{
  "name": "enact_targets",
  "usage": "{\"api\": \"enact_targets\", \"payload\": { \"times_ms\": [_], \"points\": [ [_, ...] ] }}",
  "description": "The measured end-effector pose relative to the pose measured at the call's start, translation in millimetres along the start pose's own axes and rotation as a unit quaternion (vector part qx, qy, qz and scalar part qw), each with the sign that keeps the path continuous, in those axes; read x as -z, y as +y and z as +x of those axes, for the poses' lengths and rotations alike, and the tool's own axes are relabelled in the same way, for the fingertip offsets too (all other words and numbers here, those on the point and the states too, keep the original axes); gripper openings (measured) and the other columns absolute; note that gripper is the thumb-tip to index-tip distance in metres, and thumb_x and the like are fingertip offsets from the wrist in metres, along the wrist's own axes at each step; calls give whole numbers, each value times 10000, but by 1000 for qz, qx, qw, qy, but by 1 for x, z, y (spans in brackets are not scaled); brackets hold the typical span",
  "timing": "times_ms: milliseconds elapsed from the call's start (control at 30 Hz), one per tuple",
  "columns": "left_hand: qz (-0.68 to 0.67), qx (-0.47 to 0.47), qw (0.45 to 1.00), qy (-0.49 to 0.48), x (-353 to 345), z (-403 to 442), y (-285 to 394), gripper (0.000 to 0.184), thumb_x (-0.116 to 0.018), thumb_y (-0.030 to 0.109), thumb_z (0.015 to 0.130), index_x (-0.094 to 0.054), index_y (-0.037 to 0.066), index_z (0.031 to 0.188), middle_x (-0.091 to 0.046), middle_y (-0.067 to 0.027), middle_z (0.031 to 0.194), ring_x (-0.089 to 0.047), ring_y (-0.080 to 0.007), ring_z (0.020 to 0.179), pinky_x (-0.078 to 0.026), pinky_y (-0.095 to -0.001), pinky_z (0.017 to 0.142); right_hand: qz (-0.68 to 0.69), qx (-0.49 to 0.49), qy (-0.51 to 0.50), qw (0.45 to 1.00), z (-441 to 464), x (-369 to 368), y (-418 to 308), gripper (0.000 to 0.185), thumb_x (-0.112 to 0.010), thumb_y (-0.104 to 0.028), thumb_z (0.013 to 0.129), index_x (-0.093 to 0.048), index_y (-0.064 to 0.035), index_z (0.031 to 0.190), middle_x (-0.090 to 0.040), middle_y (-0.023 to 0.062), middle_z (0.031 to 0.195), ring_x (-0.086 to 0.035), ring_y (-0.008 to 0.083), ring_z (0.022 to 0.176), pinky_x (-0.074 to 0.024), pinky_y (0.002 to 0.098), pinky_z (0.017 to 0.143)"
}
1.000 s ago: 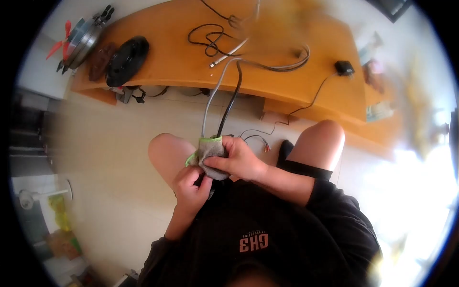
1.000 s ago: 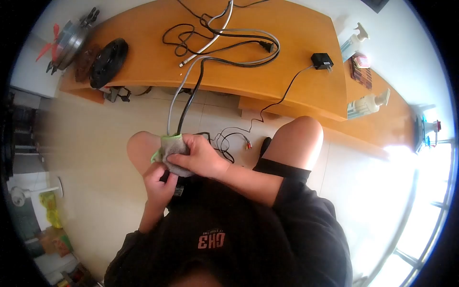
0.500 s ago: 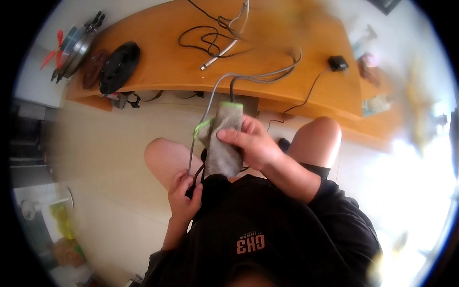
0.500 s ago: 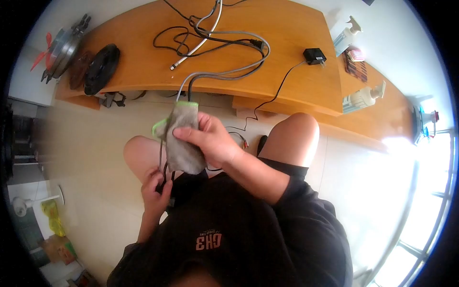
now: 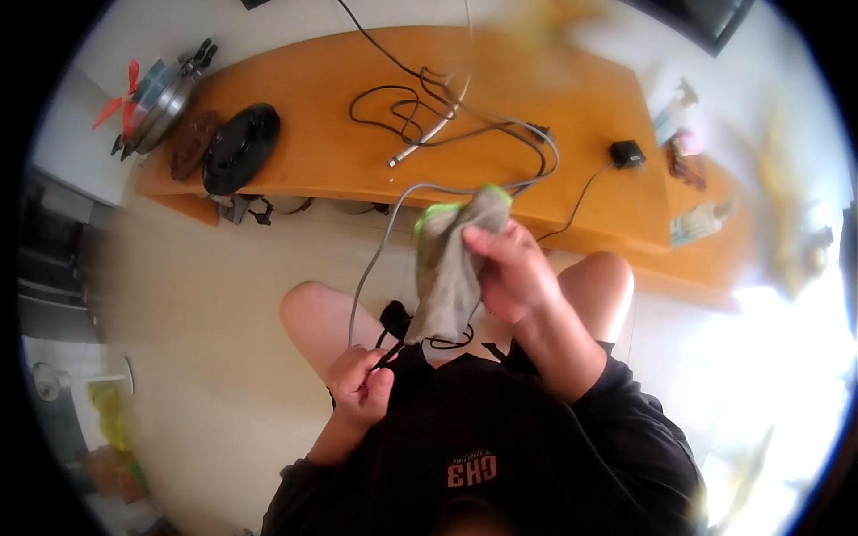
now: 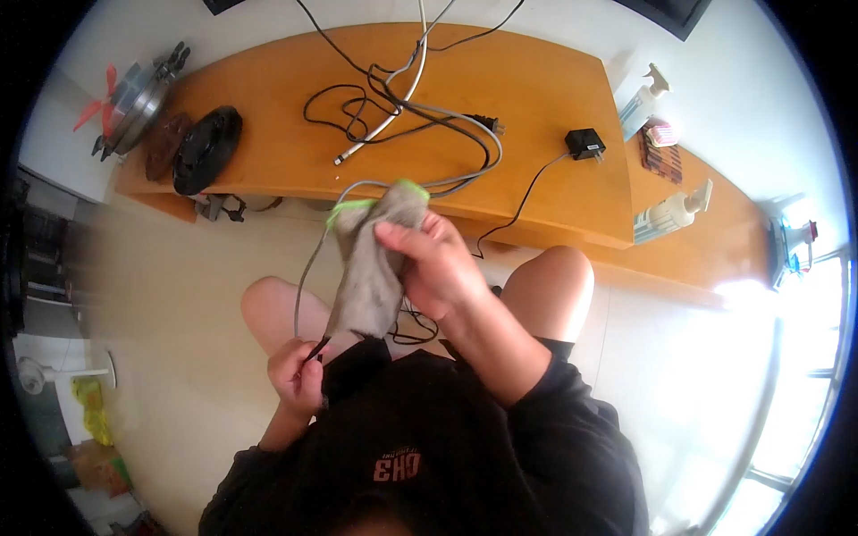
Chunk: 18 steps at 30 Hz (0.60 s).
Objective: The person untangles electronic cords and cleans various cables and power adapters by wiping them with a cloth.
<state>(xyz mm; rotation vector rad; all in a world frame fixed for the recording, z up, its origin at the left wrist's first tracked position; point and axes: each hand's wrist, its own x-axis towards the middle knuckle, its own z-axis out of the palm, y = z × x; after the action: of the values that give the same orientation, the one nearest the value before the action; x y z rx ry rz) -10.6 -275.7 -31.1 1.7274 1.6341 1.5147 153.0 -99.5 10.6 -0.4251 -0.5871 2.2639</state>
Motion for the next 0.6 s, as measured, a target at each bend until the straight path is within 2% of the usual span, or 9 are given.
{"api": "enact_targets", "payload": {
  "times_ms": [67,100,167,233,267,300,400,533,600],
  "points": [
    [48,-14,998,-26,8,-2,-4,221,-537,162,804,-565,-53,762,-508,-100,572,-467,-197,491,-351,-287,467,2,3,13,1000,4,9,-1,264,-604,-89,809,-546,9,1047,-619,125,998,-599,221,911,-469,350,859],
    [60,-15,998,-14,6,-1,-2,216,-527,143,804,-549,-47,703,-524,-107,554,-490,-210,482,-363,-288,467,23,14,17,1000,5,12,-4,272,-603,-91,810,-543,7,1057,-616,121,1008,-595,222,924,-464,356,869],
    [27,-16,999,38,5,-4,-4,173,-563,99,776,-556,-35,667,-491,-90,528,-439,-197,447,-332,-290,451,64,33,25,997,10,15,-11,290,-601,-96,812,-539,2,1077,-610,114,1029,-586,225,951,-453,366,891],
    [4,-24,996,81,9,-8,-8,150,-581,72,755,-556,-28,645,-487,-82,520,-417,-192,429,-319,-292,443,43,122,74,989,15,31,-32,343,-597,-128,827,-499,-22,1138,-584,107,1074,-554,242,1016,-417,396,944],
    [-1,-30,995,99,16,-10,-12,144,-581,67,747,-554,-27,641,-500,-83,526,-420,-194,427,-323,-293,443,90,140,122,978,13,35,-53,213,-559,-61,840,-519,-28,1047,-593,80,1008,-564,207,966,-439,381,914],
    [-6,-37,992,117,23,-11,-16,137,-580,61,740,-551,-25,637,-513,-83,531,-422,-195,426,-326,-295,443,56,201,138,968,13,49,-68,203,-543,-61,853,-521,-30,1053,-580,86,1048,-548,205,998,-424,371,931],
    [42,-28,999,-6,36,-13,-22,160,-526,83,759,-528,-52,674,-534,-113,549,-487,-212,478,-409,-336,557,3,240,120,963,3,52,-80,229,-523,-53,866,-508,-14,1091,-579,101,1054,-545,207,1000,-427,353,914],
    [142,53,982,-112,23,13,-23,173,-543,53,722,-606,-67,830,-609,-138,711,-550,-241,602,-417,-307,553,-70,288,120,948,-8,38,-67,186,-532,-26,851,-543,9,1033,-599,110,1006,-568,199,953,-447,340,878],
    [110,8,987,-114,21,32,-27,247,-538,40,731,-591,-76,943,-614,-177,856,-578,-259,762,-443,-304,666,-124,300,85,942,-17,34,-60,147,-536,-6,841,-567,17,983,-612,112,973,-583,198,916,-456,335,860]
  ]
}}
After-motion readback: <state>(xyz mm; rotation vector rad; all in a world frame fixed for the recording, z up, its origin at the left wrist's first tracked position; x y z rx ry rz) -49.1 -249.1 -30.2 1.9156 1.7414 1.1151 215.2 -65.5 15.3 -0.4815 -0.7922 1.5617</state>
